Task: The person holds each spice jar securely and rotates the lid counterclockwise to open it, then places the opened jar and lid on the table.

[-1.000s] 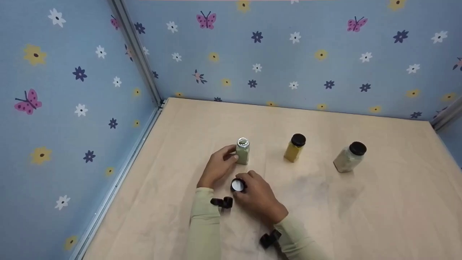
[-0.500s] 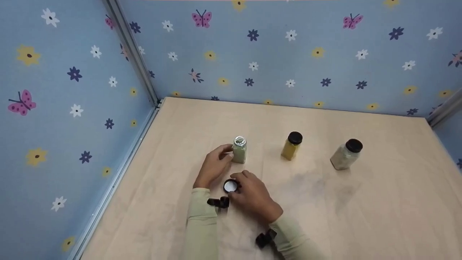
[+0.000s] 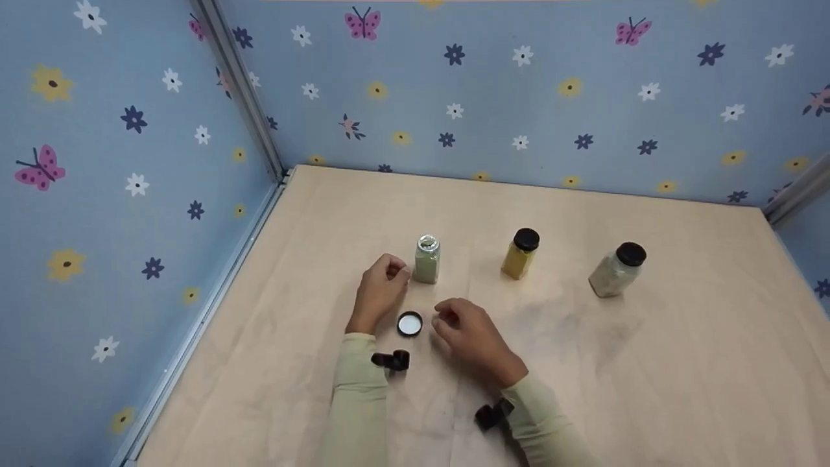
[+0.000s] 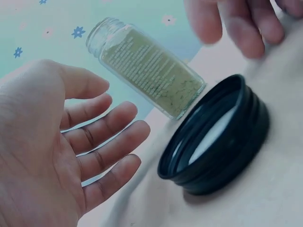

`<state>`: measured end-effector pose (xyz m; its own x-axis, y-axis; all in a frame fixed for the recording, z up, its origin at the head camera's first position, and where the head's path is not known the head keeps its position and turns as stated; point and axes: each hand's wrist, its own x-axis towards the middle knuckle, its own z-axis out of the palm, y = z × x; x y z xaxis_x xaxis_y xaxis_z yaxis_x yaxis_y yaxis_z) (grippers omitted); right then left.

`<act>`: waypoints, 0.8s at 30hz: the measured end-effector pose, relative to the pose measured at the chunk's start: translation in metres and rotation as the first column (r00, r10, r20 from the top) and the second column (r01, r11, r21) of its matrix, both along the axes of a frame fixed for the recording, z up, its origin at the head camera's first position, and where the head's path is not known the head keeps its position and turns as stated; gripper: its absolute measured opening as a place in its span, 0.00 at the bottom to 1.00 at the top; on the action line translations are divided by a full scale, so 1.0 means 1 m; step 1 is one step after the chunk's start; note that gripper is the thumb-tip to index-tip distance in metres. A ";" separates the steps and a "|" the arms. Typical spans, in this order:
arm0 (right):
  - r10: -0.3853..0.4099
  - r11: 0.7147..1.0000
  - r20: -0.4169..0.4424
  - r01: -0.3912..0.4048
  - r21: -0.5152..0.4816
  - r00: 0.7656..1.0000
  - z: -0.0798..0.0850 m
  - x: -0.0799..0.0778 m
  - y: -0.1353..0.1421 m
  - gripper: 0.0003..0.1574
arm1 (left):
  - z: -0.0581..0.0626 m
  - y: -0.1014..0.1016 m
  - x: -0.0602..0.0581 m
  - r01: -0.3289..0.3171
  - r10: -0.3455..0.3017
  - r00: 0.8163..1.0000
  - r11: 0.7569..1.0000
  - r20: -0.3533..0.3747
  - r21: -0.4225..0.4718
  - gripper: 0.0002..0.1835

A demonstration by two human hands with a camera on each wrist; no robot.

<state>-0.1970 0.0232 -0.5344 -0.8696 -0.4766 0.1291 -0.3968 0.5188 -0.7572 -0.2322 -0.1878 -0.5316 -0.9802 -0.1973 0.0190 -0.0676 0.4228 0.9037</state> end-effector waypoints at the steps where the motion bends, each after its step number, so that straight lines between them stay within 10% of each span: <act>1: -0.012 1.000 0.006 0.012 0.001 1.000 0.001 -0.001 0.003 0.15 | 0.001 0.001 0.000 0.005 -0.005 1.000 1.000 0.017 -0.020 0.06; 12: -0.177 0.983 0.037 0.179 -0.048 0.984 0.003 -0.003 0.055 0.11 | 0.005 0.005 0.007 0.222 -0.233 0.969 0.968 0.087 0.116 0.09; 24: -0.288 0.954 0.082 0.293 -0.068 0.954 0.002 -0.005 0.095 0.10 | 0.004 0.017 0.005 0.308 -0.318 0.945 0.944 0.075 0.119 0.07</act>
<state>-0.2018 0.1182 -0.5320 -0.9771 -0.1929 0.0895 -0.1821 0.5415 -0.8207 -0.2274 -0.1705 -0.5281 -0.9892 0.1237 -0.0787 -0.0323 0.3398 0.9399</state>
